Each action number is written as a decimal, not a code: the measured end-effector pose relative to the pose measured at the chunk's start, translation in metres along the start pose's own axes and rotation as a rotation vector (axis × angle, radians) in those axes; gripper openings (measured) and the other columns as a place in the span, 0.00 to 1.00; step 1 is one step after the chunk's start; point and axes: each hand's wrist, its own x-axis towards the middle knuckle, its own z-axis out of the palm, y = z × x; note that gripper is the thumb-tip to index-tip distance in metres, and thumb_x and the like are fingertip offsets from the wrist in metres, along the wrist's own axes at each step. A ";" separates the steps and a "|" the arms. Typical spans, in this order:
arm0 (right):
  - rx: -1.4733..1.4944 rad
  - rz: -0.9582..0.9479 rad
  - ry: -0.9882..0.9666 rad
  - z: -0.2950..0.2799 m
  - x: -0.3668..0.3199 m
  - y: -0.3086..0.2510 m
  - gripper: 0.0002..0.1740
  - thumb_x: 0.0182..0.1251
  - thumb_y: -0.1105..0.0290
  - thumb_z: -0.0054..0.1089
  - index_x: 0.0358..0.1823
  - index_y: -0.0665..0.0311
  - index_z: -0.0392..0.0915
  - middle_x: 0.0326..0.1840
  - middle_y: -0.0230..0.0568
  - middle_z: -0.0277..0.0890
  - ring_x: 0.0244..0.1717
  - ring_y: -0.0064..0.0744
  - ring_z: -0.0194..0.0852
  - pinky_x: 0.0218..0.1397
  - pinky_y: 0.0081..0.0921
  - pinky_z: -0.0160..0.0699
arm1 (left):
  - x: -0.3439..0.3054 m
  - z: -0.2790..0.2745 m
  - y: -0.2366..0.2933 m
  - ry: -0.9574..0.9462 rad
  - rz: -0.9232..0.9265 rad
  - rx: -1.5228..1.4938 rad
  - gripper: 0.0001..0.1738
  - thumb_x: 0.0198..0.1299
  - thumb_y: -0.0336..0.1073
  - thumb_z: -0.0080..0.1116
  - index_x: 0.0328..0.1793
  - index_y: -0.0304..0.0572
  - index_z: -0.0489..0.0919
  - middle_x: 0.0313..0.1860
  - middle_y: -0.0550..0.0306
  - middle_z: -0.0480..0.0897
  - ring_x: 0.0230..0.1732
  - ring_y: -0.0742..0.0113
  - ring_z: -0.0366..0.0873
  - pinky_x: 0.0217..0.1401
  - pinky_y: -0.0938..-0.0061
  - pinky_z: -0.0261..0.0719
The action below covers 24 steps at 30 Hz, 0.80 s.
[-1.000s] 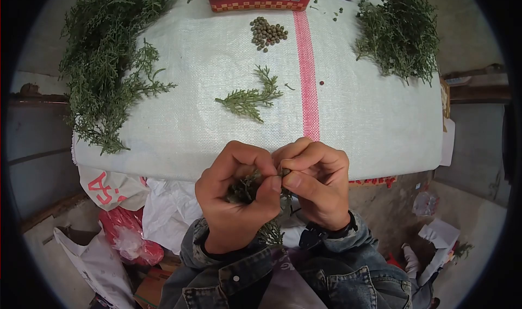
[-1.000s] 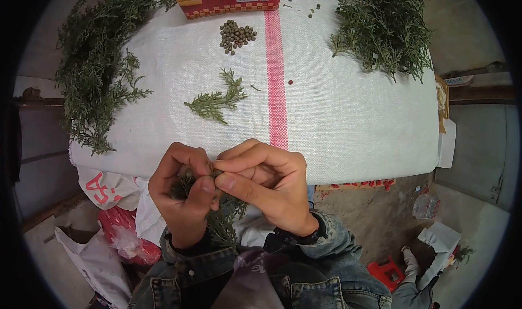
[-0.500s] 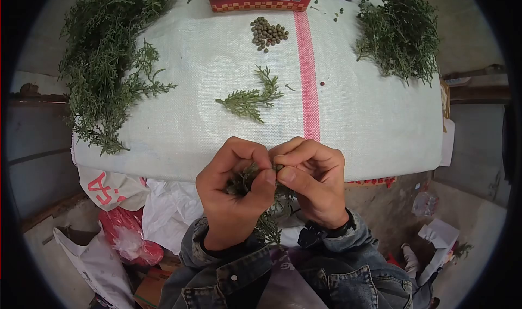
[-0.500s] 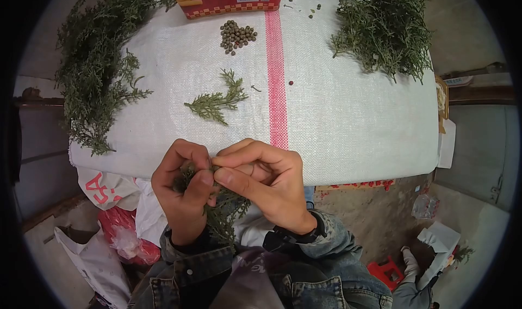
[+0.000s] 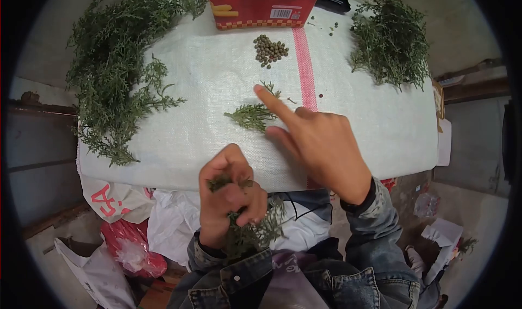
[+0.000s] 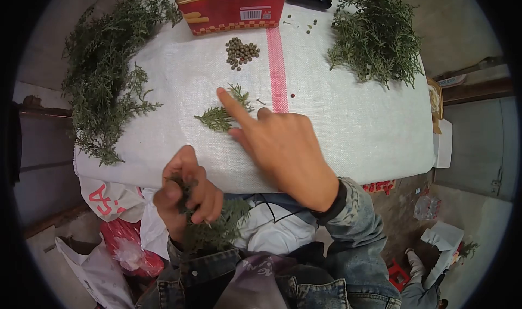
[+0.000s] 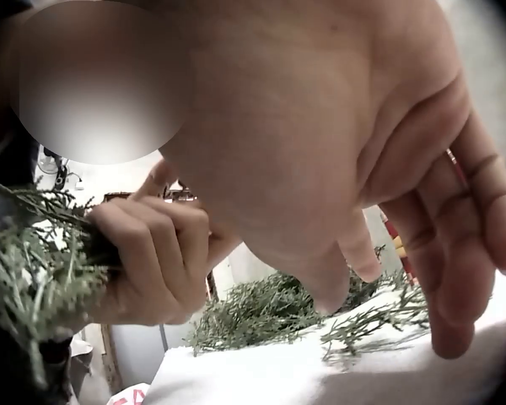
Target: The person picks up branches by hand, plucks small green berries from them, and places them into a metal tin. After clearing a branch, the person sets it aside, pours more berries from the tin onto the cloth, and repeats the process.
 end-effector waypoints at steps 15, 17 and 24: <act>0.301 -0.042 0.411 -0.004 -0.032 -0.013 0.08 0.52 0.74 0.74 0.31 0.63 0.82 0.28 0.40 0.81 0.23 0.37 0.80 0.26 0.26 0.77 | -0.004 0.013 0.005 0.399 -0.014 0.445 0.09 0.59 0.20 0.62 0.43 0.31 0.75 0.37 0.59 0.76 0.15 0.82 0.66 0.15 0.83 0.62; 0.291 -0.135 0.472 -0.003 -0.039 -0.020 0.10 0.48 0.76 0.75 0.31 0.63 0.81 0.28 0.39 0.80 0.23 0.36 0.79 0.26 0.26 0.76 | -0.001 0.007 -0.010 0.282 0.023 0.452 0.13 0.59 0.23 0.65 0.50 0.32 0.78 0.43 0.59 0.77 0.17 0.82 0.69 0.17 0.84 0.63; 0.223 -0.338 0.411 -0.005 -0.045 -0.013 0.14 0.41 0.78 0.75 0.31 0.62 0.81 0.29 0.37 0.79 0.23 0.32 0.79 0.26 0.26 0.77 | 0.003 0.009 -0.015 0.295 0.069 0.435 0.14 0.62 0.27 0.65 0.53 0.32 0.81 0.49 0.57 0.81 0.18 0.82 0.71 0.19 0.86 0.65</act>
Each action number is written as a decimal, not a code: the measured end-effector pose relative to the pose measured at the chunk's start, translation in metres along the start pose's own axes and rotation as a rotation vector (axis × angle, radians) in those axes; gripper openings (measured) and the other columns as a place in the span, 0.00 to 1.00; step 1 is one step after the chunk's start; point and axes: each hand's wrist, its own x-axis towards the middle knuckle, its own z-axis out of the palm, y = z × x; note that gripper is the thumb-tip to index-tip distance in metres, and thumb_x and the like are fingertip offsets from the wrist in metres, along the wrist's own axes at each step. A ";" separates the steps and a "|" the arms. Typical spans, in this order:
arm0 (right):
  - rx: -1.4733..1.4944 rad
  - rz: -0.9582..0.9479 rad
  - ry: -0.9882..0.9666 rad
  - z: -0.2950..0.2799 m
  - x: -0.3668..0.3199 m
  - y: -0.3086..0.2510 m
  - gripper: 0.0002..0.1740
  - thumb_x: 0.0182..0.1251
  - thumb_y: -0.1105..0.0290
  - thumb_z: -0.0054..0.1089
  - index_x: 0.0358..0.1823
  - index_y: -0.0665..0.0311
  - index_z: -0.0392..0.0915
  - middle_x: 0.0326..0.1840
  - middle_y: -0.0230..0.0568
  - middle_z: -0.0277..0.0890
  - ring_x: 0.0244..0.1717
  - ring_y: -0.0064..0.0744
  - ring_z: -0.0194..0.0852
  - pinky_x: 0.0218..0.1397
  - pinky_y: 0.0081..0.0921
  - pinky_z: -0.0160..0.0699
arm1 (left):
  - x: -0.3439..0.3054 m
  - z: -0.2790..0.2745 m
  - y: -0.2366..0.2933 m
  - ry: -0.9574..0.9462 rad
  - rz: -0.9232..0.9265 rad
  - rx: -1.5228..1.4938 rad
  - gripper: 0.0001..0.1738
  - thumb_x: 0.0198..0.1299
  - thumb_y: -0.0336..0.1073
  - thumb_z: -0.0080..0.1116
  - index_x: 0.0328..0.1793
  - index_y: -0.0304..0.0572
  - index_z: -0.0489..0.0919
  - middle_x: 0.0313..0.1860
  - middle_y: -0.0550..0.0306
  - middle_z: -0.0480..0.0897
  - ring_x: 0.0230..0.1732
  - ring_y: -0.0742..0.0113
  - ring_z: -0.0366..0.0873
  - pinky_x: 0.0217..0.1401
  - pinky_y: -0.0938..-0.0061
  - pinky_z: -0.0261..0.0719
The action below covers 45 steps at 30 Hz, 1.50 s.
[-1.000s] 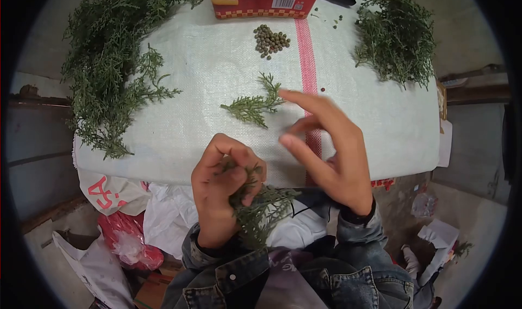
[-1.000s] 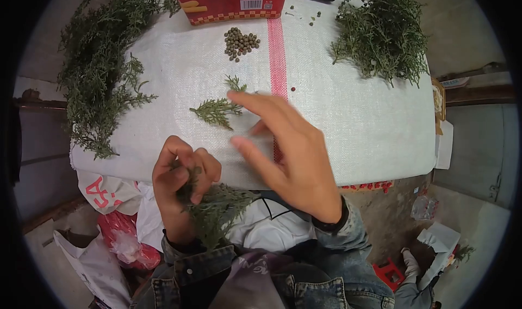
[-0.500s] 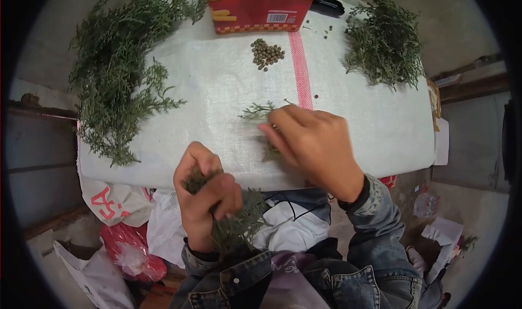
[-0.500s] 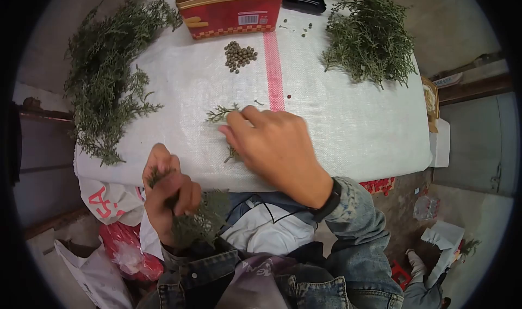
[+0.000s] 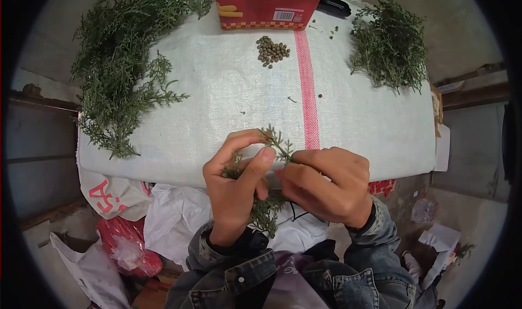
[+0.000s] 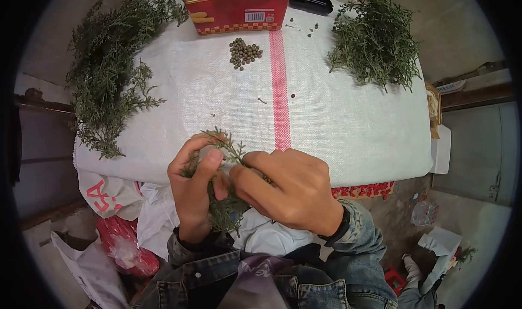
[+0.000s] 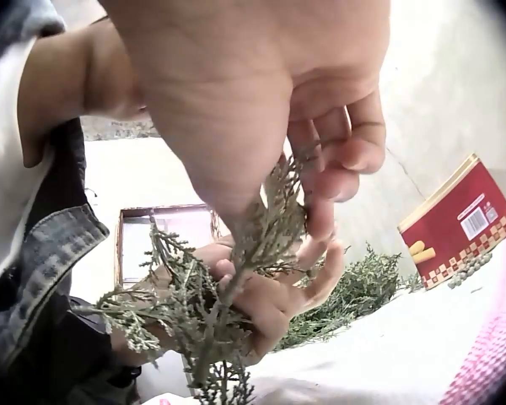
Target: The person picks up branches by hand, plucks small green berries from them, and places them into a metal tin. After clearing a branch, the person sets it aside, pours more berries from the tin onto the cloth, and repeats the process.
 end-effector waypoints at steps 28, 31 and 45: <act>-0.089 0.010 -0.095 0.007 -0.017 0.005 0.14 0.46 0.77 0.71 0.36 0.62 0.81 0.33 0.38 0.78 0.24 0.28 0.79 0.23 0.21 0.76 | 0.005 -0.001 -0.023 -0.043 -0.113 -0.203 0.16 0.60 0.27 0.68 0.53 0.33 0.81 0.40 0.55 0.85 0.20 0.82 0.72 0.21 0.85 0.66; -0.065 -0.067 -0.143 0.010 -0.019 0.011 0.13 0.50 0.71 0.68 0.40 0.61 0.82 0.34 0.36 0.76 0.23 0.20 0.76 0.20 0.16 0.71 | 0.007 0.000 -0.021 -0.039 -0.133 -0.215 0.13 0.62 0.27 0.65 0.52 0.33 0.80 0.41 0.54 0.85 0.20 0.82 0.72 0.21 0.85 0.67; 0.051 0.407 -0.428 -0.001 0.047 0.085 0.12 0.65 0.67 0.66 0.45 0.67 0.82 0.29 0.44 0.83 0.25 0.34 0.81 0.31 0.28 0.77 | 0.014 -0.010 -0.017 -0.116 -0.159 -0.335 0.02 0.67 0.27 0.50 0.41 0.36 0.72 0.33 0.55 0.78 0.23 0.76 0.73 0.24 0.82 0.73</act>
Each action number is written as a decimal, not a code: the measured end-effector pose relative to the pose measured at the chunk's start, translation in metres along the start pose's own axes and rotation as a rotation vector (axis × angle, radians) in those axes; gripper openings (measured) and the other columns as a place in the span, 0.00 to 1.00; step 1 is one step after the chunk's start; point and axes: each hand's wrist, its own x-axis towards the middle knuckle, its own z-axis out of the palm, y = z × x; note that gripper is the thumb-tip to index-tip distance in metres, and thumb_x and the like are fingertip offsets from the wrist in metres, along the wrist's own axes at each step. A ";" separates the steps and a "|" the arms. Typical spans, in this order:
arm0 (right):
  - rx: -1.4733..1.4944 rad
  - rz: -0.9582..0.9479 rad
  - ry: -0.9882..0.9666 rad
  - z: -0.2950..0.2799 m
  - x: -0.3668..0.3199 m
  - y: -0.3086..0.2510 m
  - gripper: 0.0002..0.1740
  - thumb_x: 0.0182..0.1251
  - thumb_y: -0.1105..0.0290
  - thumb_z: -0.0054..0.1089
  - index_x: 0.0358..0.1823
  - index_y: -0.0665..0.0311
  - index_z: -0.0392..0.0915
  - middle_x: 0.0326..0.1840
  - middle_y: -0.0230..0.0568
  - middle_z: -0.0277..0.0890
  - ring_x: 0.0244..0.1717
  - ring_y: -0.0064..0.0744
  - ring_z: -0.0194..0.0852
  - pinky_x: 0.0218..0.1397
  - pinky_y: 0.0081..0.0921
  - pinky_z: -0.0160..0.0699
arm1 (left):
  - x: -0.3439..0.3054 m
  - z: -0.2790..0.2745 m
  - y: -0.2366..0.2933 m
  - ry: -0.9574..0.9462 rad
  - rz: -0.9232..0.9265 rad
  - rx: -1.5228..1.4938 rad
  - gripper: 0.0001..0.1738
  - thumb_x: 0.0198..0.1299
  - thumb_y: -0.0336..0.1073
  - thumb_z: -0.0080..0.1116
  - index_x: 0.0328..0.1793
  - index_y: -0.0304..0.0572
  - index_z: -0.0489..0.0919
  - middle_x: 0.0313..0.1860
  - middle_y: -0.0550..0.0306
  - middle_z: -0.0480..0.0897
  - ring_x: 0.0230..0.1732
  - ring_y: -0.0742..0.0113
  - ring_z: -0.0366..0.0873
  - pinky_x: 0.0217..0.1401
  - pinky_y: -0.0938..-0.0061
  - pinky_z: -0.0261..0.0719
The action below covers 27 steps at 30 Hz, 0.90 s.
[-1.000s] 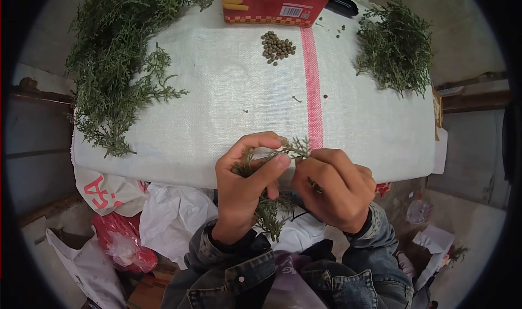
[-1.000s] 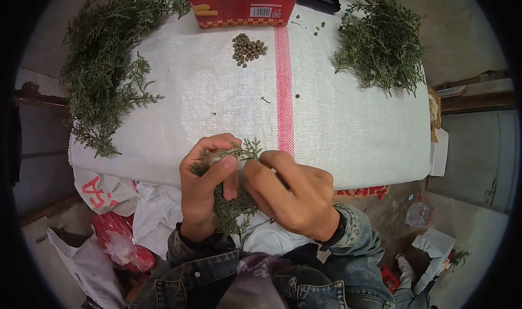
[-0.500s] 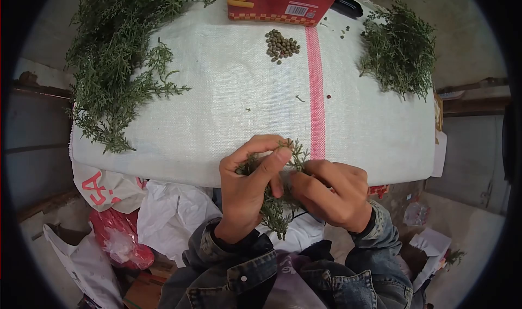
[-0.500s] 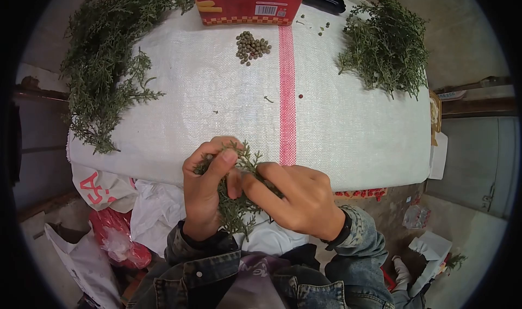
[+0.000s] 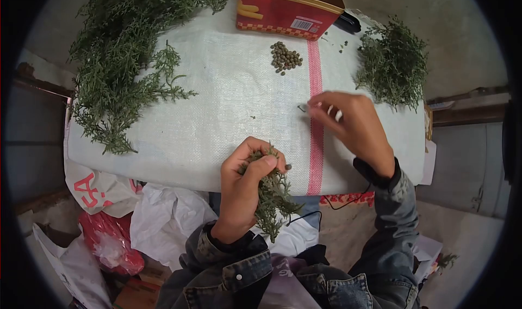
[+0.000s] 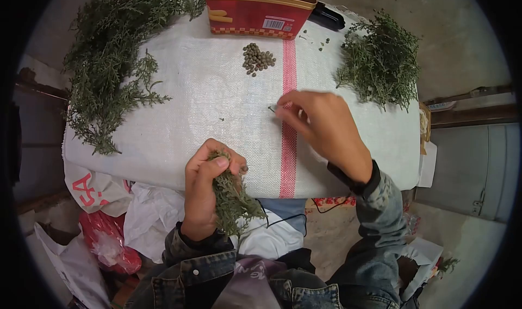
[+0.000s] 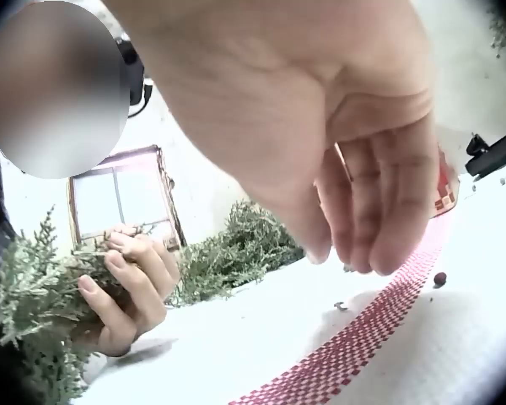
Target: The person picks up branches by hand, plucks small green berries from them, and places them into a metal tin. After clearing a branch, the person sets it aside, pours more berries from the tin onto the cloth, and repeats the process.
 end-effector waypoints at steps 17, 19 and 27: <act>-0.309 -0.199 0.280 0.032 0.076 0.011 0.07 0.54 0.72 0.69 0.34 0.65 0.86 0.26 0.44 0.83 0.27 0.44 0.83 0.34 0.32 0.80 | -0.002 -0.008 0.017 -0.001 -0.104 0.124 0.07 0.72 0.34 0.49 0.48 0.37 0.70 0.31 0.57 0.74 0.20 0.76 0.70 0.20 0.81 0.69; -0.313 -0.175 0.296 0.033 0.077 0.010 0.07 0.54 0.72 0.69 0.33 0.65 0.86 0.26 0.44 0.83 0.27 0.44 0.83 0.34 0.32 0.80 | 0.000 -0.010 0.017 -0.003 -0.106 0.121 0.08 0.72 0.34 0.51 0.50 0.36 0.71 0.32 0.57 0.76 0.22 0.77 0.71 0.21 0.81 0.70; -0.430 -0.067 0.341 0.037 0.067 0.007 0.07 0.52 0.73 0.68 0.34 0.65 0.86 0.27 0.46 0.83 0.27 0.43 0.83 0.34 0.31 0.81 | -0.005 -0.001 0.010 0.016 -0.098 0.151 0.11 0.71 0.33 0.55 0.54 0.35 0.76 0.34 0.57 0.80 0.26 0.79 0.73 0.24 0.83 0.72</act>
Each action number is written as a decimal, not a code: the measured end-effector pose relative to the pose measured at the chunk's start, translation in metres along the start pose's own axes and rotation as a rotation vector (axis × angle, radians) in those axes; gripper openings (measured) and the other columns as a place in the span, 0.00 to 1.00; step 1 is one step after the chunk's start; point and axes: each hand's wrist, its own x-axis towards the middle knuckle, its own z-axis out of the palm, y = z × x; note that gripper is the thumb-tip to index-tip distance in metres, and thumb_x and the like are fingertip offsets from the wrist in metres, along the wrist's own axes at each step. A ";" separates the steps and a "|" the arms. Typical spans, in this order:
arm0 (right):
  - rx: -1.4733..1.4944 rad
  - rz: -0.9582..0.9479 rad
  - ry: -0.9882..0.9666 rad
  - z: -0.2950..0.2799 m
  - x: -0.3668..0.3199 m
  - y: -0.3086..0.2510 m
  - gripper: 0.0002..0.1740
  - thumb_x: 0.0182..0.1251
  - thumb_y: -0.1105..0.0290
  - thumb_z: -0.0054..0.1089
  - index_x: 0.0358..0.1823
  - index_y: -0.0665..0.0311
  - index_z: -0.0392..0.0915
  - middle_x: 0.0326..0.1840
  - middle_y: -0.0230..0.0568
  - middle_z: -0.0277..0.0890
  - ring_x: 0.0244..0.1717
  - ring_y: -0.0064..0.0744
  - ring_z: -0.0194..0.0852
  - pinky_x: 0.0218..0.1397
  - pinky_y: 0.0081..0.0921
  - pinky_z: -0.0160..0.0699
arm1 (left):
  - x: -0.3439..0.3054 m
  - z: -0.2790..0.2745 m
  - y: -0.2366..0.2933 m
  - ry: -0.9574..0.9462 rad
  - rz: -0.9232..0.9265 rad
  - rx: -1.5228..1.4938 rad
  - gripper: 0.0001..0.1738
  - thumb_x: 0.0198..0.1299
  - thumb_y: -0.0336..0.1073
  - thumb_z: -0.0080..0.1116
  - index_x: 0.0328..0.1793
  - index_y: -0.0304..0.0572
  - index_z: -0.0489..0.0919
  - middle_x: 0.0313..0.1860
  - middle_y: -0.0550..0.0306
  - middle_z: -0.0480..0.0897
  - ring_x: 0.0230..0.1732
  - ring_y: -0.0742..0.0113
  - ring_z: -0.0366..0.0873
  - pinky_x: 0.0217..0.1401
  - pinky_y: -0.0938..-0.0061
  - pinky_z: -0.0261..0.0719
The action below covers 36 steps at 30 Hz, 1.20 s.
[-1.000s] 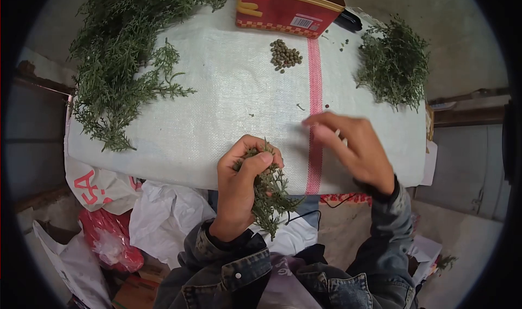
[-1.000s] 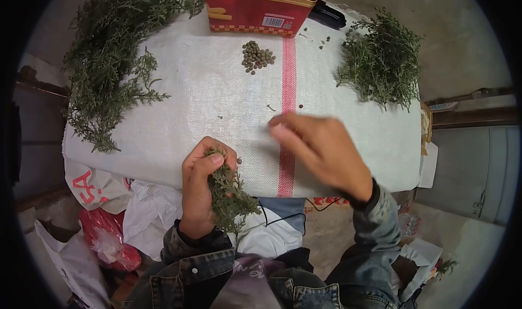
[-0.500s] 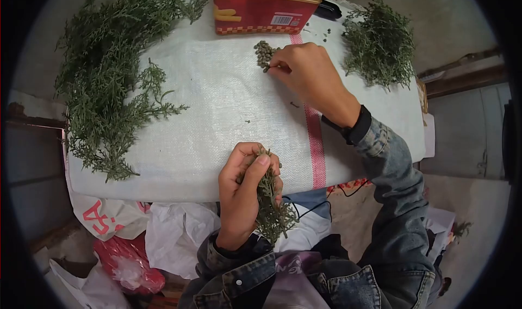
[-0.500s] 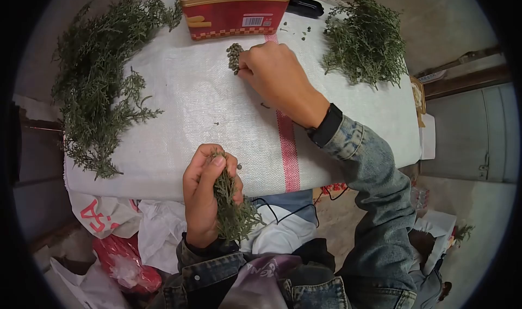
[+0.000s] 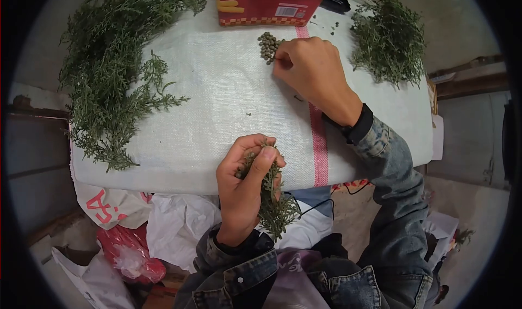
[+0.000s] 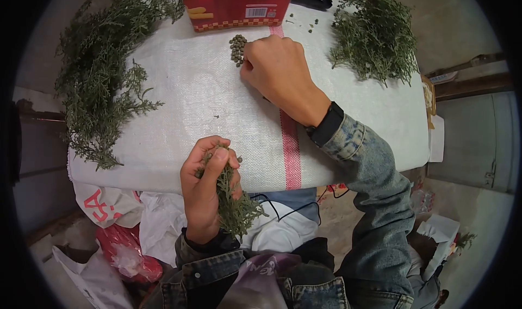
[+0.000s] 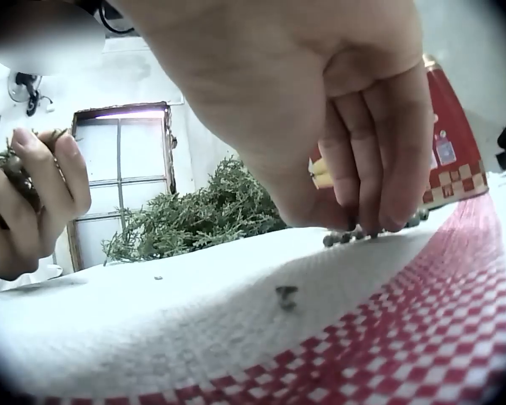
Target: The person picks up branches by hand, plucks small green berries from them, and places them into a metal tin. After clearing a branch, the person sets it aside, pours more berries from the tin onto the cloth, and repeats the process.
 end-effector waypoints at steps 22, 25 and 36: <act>1.326 0.187 0.176 -0.059 -0.131 -0.052 0.11 0.54 0.87 0.66 0.40 0.79 0.80 0.40 0.62 0.84 0.45 0.46 0.87 0.51 0.35 0.87 | -0.023 0.034 -0.011 0.097 0.509 0.553 0.06 0.58 0.19 0.64 0.41 0.32 0.82 0.31 0.56 0.83 0.30 0.78 0.77 0.31 0.82 0.72; 1.357 0.184 0.168 -0.056 -0.133 -0.049 0.11 0.54 0.86 0.68 0.40 0.79 0.80 0.40 0.63 0.84 0.45 0.46 0.87 0.51 0.34 0.87 | -0.024 0.035 -0.011 0.097 0.549 0.598 0.07 0.56 0.19 0.64 0.40 0.33 0.82 0.31 0.56 0.83 0.30 0.77 0.77 0.31 0.82 0.72; 1.535 0.204 0.135 -0.047 -0.138 -0.042 0.09 0.53 0.84 0.71 0.36 0.78 0.83 0.40 0.62 0.84 0.42 0.45 0.87 0.47 0.32 0.88 | -0.023 0.032 -0.011 0.009 0.567 0.614 0.09 0.52 0.18 0.65 0.40 0.33 0.82 0.32 0.55 0.83 0.30 0.73 0.79 0.31 0.81 0.74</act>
